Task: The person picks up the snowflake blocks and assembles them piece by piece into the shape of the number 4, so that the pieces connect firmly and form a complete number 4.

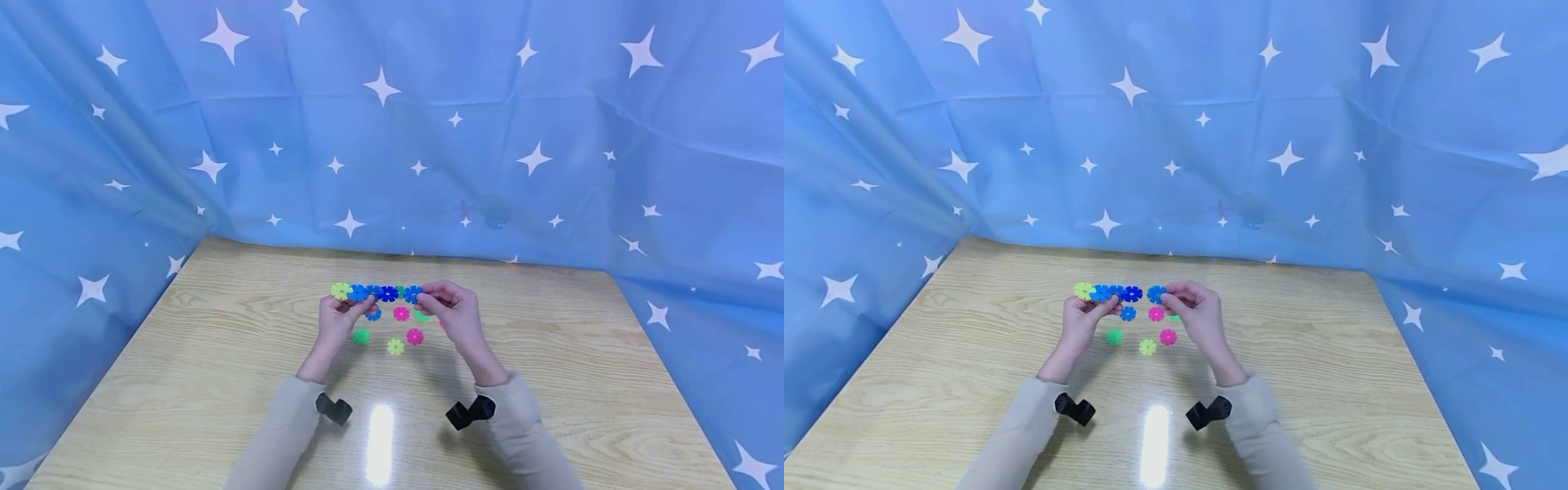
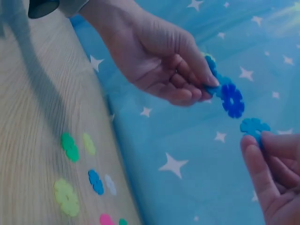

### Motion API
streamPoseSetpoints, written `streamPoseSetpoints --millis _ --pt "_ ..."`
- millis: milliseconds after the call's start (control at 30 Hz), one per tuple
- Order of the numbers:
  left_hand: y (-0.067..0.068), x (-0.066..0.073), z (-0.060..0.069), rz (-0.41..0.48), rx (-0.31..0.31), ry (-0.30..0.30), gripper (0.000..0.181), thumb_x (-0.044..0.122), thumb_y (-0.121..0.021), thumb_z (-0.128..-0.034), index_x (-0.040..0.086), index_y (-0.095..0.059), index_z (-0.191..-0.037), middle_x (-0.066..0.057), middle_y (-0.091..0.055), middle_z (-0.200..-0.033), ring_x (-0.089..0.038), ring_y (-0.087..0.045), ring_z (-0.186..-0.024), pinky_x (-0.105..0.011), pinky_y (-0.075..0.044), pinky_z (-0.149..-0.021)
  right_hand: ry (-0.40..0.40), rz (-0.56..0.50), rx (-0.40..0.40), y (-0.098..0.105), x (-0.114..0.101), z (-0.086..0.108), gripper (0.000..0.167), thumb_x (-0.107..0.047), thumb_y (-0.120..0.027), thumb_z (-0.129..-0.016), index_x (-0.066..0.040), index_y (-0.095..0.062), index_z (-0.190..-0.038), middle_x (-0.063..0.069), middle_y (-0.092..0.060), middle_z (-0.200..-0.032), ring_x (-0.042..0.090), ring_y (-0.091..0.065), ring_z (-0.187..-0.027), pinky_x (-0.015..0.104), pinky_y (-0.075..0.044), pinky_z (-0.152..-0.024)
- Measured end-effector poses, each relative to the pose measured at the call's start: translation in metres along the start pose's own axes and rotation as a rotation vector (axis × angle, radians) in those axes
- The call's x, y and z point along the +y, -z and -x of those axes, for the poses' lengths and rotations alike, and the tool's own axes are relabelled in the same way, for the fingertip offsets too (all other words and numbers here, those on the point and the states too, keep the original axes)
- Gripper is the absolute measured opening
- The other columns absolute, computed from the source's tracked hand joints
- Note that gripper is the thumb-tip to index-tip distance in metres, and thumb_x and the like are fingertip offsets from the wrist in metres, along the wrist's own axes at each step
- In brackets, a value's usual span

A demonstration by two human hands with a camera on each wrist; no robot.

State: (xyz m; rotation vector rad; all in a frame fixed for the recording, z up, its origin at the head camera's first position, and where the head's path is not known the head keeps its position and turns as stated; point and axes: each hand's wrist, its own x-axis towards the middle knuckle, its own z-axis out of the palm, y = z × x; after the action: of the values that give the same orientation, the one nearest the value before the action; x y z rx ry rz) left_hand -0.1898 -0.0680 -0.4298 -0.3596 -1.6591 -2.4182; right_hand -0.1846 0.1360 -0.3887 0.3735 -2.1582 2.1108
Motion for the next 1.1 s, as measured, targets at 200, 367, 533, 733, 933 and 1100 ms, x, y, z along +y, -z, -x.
streamPoseSetpoints --millis 200,367,533,733,933,1100 --pt "0.000 0.001 0.001 0.002 -0.016 -0.010 0.027 -0.009 -0.062 -0.0838 0.016 -0.069 -0.077 0.003 -0.070 -0.071 -0.009 -0.067 -0.064 -0.027 -0.058 -0.071 0.020 0.010 -0.009 -0.004 0.000 -0.001 0.016 0.001 -0.065 -0.086 0.013 -0.063 -0.097 0.002 -0.069 -0.076 0.011 -0.068 -0.068 0.035 -0.059 -0.068" --pt "0.000 0.001 0.002 0.006 -0.021 -0.014 0.024 -0.010 -0.062 -0.0834 0.013 -0.068 -0.078 0.002 -0.070 -0.071 -0.010 -0.067 -0.063 -0.028 -0.059 -0.070 0.021 0.033 -0.004 -0.005 0.000 -0.002 0.015 0.000 -0.066 -0.085 0.012 -0.064 -0.095 0.016 -0.068 -0.079 0.011 -0.067 -0.067 0.031 -0.059 -0.067" --pt "0.000 0.001 0.001 -0.003 -0.026 -0.011 0.019 -0.009 -0.064 -0.0831 0.009 -0.068 -0.078 0.001 -0.070 -0.071 -0.013 -0.068 -0.064 -0.029 -0.059 -0.070 0.077 0.090 -0.033 -0.009 -0.013 0.002 0.012 0.006 -0.063 -0.085 0.014 -0.063 -0.093 0.029 -0.065 -0.083 0.007 -0.067 -0.067 0.028 -0.059 -0.066" --pt "-0.001 0.002 0.003 -0.054 -0.054 -0.036 0.005 -0.006 -0.065 -0.0833 -0.010 -0.067 -0.082 0.003 -0.070 -0.069 -0.011 -0.067 -0.063 -0.029 -0.059 -0.071 0.181 0.221 -0.031 -0.015 -0.031 0.007 0.005 0.011 -0.063 -0.082 0.014 -0.064 -0.086 0.027 -0.066 -0.076 0.000 -0.063 -0.063 0.027 -0.058 -0.060" --pt "-0.001 0.003 0.005 -0.050 -0.039 -0.047 0.006 -0.010 -0.064 -0.0824 -0.015 -0.065 -0.082 0.002 -0.069 -0.067 -0.010 -0.066 -0.060 -0.028 -0.059 -0.069 0.312 0.274 -0.037 -0.022 -0.033 0.009 0.006 0.016 -0.064 -0.079 0.011 -0.066 -0.081 0.023 -0.066 -0.069 -0.002 -0.058 -0.059 0.022 -0.054 -0.050" --pt "-0.001 0.001 0.003 -0.022 -0.009 -0.049 0.016 -0.011 -0.063 -0.0825 0.003 -0.070 -0.078 0.002 -0.069 -0.068 -0.009 -0.066 -0.061 -0.026 -0.059 -0.068 0.274 0.249 -0.022 -0.024 -0.033 0.007 0.004 0.010 -0.065 -0.082 0.014 -0.065 -0.082 0.025 -0.065 -0.070 0.000 -0.059 -0.059 0.015 -0.052 -0.053"
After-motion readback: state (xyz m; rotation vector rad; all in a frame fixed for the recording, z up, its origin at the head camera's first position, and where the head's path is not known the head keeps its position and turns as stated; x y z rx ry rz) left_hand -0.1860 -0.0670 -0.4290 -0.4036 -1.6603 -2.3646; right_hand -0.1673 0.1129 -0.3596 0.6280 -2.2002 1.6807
